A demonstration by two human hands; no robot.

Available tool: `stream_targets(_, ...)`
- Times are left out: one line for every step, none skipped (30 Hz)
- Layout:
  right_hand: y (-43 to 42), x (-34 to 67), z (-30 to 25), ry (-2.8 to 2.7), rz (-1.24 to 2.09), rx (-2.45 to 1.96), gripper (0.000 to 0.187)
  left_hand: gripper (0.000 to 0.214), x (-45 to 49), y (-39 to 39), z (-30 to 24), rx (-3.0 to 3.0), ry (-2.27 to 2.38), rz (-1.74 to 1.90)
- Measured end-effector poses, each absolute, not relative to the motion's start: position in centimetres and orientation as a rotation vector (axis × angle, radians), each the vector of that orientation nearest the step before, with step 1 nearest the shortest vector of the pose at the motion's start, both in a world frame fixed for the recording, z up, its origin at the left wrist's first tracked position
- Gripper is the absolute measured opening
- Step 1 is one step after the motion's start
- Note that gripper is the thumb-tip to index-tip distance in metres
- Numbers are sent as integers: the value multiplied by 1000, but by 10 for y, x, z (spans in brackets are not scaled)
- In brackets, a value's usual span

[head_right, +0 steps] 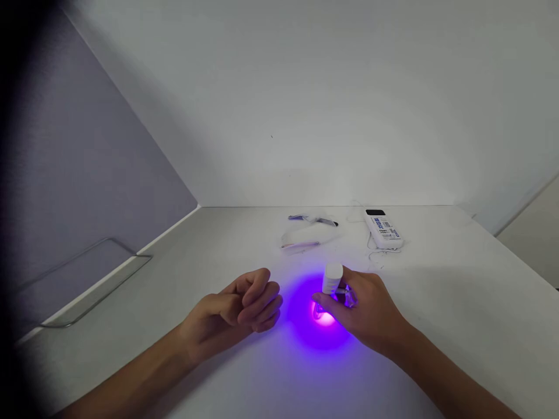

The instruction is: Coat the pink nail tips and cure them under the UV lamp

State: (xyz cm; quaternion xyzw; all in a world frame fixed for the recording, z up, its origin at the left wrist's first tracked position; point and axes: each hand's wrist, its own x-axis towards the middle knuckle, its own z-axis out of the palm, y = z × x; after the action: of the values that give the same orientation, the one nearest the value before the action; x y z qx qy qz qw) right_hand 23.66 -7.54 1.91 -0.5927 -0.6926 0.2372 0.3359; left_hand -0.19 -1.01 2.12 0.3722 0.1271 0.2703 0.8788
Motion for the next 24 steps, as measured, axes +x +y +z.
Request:
stream_targets(-75, 237, 19, -1806, 624, -1546, 23, 20, -2, -10, 21, 776, 273, 561)
stream_targets(-75, 237, 20, -1806, 627, -1549, 23, 20, -2, -11, 21, 774, 281, 559)
stream_targets(-75, 237, 19, -1805, 624, -1551, 23, 21, -2, -11, 22, 770, 285, 556)
stream_targets(-74, 237, 19, -1803, 621, -1552, 23, 21, -2, -11, 22, 766, 285, 553)
stream_targets(-74, 237, 19, -1799, 620, -1552, 23, 21, -2, -11, 22, 762, 282, 550)
stream_targets(-74, 237, 18, -1792, 620, -1552, 24, 21, -2, -11, 22, 758, 278, 547)
stream_targets(-74, 237, 18, -1790, 631, -1554, 24, 22, -2, -11, 22, 756, 273, 543)
stream_targets(-74, 236, 17, -1788, 643, -1556, 24, 22, -2, -12, 22, 755, 267, 541)
stream_targets(-74, 236, 17, -1784, 653, -1558, 24, 23, -2, -12, 21, 758, 265, 539)
stream_targets(-74, 236, 18, -1782, 659, -1559, 23, 25, -2, -11, 21, 762, 262, 541)
stream_targets(-74, 236, 18, -1782, 665, -1562, 22, 26, -3, -11, 20, 769, 259, 544)
stream_targets(-74, 236, 19, -1784, 663, -1563, 22, 28, -3, -11, 19, 778, 256, 547)
stream_targets(-74, 236, 20, -1790, 660, -1562, 22, 30, -3, -10, 18, 790, 251, 552)
stream_targets(-75, 236, 21, -1794, 649, -1562, 23, 32, -3, -10, 17, 802, 245, 555)
stream_targets(-75, 236, 22, -1805, 644, -1564, 23, 33, -3, -9, 16, 814, 237, 554)
stream_targets(-75, 236, 23, -1815, 640, -1568, 24, 34, -2, -9, 15, 825, 225, 553)
stream_targets(-75, 236, 24, -1822, 634, -1570, 25, 35, -2, -9, 15, 834, 216, 550)
stream_targets(-75, 236, 24, -1825, 625, -1569, 27, 35, -3, -9, 14, 841, 206, 545)
stream_targets(-75, 237, 24, -1825, 617, -1568, 28, 36, -3, -9, 14, 848, 197, 538)
stream_targets(-75, 237, 24, -1822, 609, -1568, 29, 35, -3, -9, 14, 855, 189, 528)
stream_targets(-75, 237, 24, -1819, 605, -1568, 30, 35, -4, -9, 13, 863, 182, 515)
stream_targets(-75, 237, 23, -1812, 599, -1566, 31, 33, -5, -10, 12, 870, 174, 501)
stream_targets(-75, 237, 24, -1812, 606, -1566, 30, 32, -5, -10, 12, 877, 164, 486)
stream_targets(-75, 236, 24, -1815, 620, -1571, 28, 31, -6, -11, 11, 881, 156, 476)
